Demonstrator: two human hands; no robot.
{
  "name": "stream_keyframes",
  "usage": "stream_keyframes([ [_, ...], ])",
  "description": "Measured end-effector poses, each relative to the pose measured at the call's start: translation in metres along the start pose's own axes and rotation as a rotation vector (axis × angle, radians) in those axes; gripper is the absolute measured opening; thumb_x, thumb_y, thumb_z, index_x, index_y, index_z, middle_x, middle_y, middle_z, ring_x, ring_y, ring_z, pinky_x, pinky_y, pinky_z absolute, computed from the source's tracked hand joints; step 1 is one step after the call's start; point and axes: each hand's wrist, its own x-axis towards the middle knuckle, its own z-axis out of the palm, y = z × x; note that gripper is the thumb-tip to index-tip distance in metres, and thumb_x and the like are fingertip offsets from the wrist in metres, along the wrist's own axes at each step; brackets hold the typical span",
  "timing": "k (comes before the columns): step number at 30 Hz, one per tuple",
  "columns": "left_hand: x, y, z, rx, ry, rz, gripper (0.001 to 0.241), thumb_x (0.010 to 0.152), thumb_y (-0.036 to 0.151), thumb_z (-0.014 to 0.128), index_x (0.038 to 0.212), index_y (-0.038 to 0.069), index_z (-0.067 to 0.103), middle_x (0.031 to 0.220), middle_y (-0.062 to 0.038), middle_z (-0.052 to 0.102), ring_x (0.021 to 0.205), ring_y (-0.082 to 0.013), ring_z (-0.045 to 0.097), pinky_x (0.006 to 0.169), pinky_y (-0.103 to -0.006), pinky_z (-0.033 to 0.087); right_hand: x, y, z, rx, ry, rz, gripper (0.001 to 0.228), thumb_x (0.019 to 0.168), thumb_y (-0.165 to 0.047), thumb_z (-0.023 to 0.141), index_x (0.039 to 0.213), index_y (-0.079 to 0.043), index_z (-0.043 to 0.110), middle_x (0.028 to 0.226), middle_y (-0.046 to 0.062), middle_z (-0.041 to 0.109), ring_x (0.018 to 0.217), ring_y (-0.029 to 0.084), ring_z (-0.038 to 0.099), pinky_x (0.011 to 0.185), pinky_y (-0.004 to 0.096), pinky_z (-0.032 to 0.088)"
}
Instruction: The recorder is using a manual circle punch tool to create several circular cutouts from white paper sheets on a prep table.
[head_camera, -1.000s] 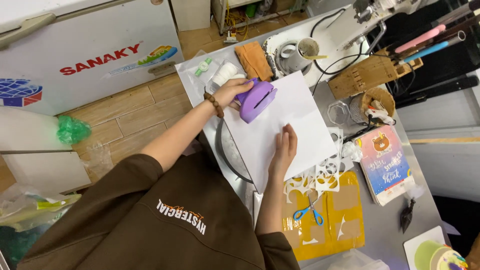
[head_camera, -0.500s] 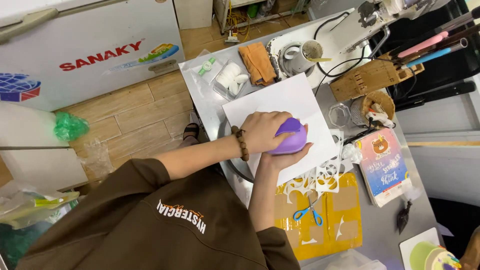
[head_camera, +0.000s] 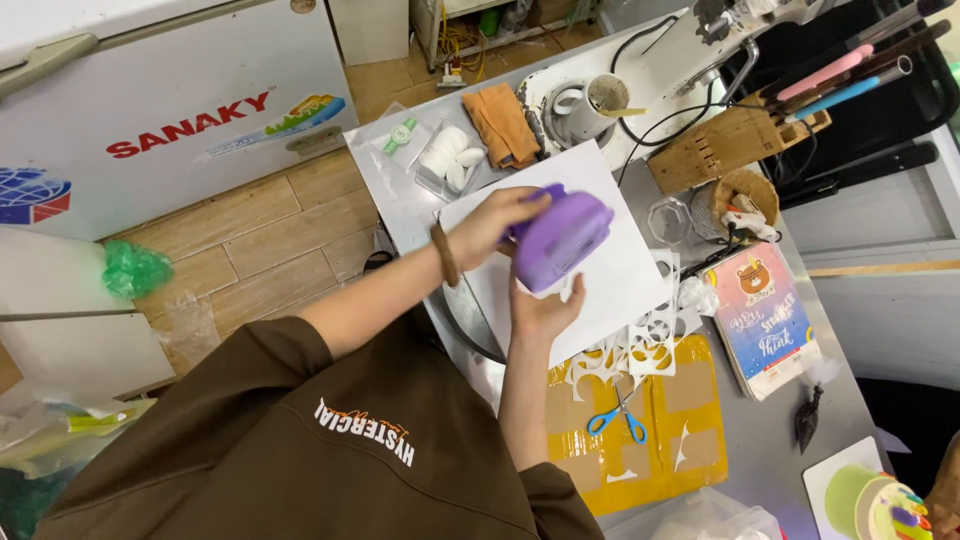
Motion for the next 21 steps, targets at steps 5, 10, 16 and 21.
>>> stream_keyframes([
  [5,0.01,-0.041,-0.028,-0.929,-0.227,-0.261,0.043,0.103,0.027,0.05,0.135,0.001,0.061,0.128,-0.015,0.07,0.114,-0.0224,0.07,0.105,-0.041,0.056,-0.003,-0.004,-0.048,-0.041,0.172,0.218,0.044,0.101,-0.021,0.042,0.144,-0.013,0.051,0.142,0.014,0.062,0.132,0.035,0.056,0.109,0.058,0.043],
  [10,-0.011,-0.022,-0.053,-0.733,-0.13,-0.211,0.043,0.103,0.028,0.051,0.138,0.005,0.059,0.126,-0.014,0.07,0.109,-0.0218,0.071,0.1,-0.0406,0.056,-0.018,-0.028,-0.019,-0.285,0.102,0.044,0.049,0.095,-0.012,0.048,0.14,-0.028,0.056,0.128,0.009,0.064,0.125,0.029,0.06,0.107,0.064,0.046],
  [16,-0.037,-0.006,-0.01,0.442,0.036,0.038,0.045,0.091,0.04,0.063,0.126,0.012,0.067,0.112,-0.014,0.075,0.096,-0.0288,0.074,0.085,-0.0433,0.058,-0.029,-0.113,-0.073,-0.18,0.077,0.012,0.046,0.094,-0.005,0.054,0.135,-0.023,0.062,0.126,0.01,0.066,0.112,0.025,0.062,0.099,0.047,0.05],
  [21,-0.034,-0.033,0.083,0.895,-0.217,0.155,0.045,0.086,0.046,0.067,0.112,0.009,0.067,0.106,-0.014,0.074,0.095,-0.0343,0.072,0.08,-0.0486,0.057,-0.076,-0.146,-0.068,-0.099,0.098,-0.105,0.023,0.088,-0.028,0.061,0.103,-0.013,0.071,0.111,0.014,0.069,0.097,0.026,0.06,0.086,0.044,0.049],
])
